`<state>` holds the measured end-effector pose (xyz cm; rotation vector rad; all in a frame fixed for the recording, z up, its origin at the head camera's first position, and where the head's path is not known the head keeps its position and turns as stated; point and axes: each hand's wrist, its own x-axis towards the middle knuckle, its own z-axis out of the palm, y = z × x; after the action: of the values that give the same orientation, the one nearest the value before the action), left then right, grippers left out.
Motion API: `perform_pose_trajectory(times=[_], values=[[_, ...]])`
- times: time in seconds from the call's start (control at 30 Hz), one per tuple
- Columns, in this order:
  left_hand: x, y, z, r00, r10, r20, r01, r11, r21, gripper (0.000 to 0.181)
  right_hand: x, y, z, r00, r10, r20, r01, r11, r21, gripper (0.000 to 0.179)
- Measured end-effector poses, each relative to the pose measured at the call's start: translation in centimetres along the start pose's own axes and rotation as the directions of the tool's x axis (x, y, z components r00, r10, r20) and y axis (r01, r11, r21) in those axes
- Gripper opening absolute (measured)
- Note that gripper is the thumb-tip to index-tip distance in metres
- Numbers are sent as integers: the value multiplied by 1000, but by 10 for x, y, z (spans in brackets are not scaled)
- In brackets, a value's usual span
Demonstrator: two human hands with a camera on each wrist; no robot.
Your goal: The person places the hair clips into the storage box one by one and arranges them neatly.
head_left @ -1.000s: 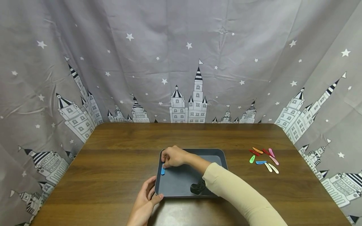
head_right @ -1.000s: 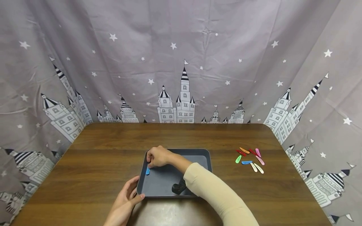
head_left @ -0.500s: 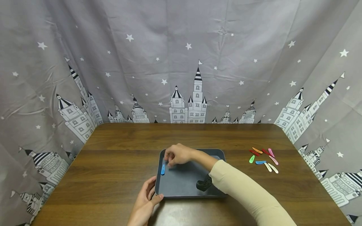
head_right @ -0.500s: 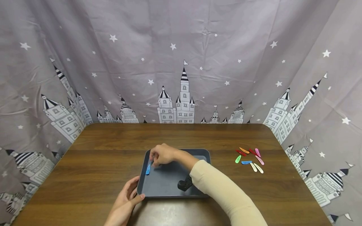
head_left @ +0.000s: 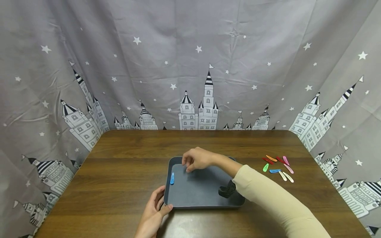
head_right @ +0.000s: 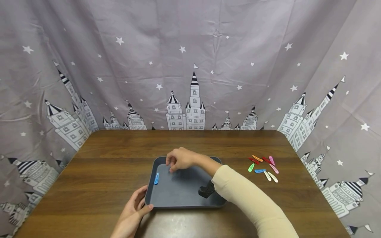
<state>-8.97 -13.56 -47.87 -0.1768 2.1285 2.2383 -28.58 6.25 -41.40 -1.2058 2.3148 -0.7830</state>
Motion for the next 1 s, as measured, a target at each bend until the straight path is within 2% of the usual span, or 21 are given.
perform_pose_trajectory(times=[0.7,1.0], values=[[1,-2,1,1000,-4,1,4,1000,-8,74,-49,15,-35,998,49,-47,-50,998,-25,23],[1,-2,0,1000,-7,-3,7,1000,-4,74,-76,24,-50,992,63,-109,-65,998,-21,22]])
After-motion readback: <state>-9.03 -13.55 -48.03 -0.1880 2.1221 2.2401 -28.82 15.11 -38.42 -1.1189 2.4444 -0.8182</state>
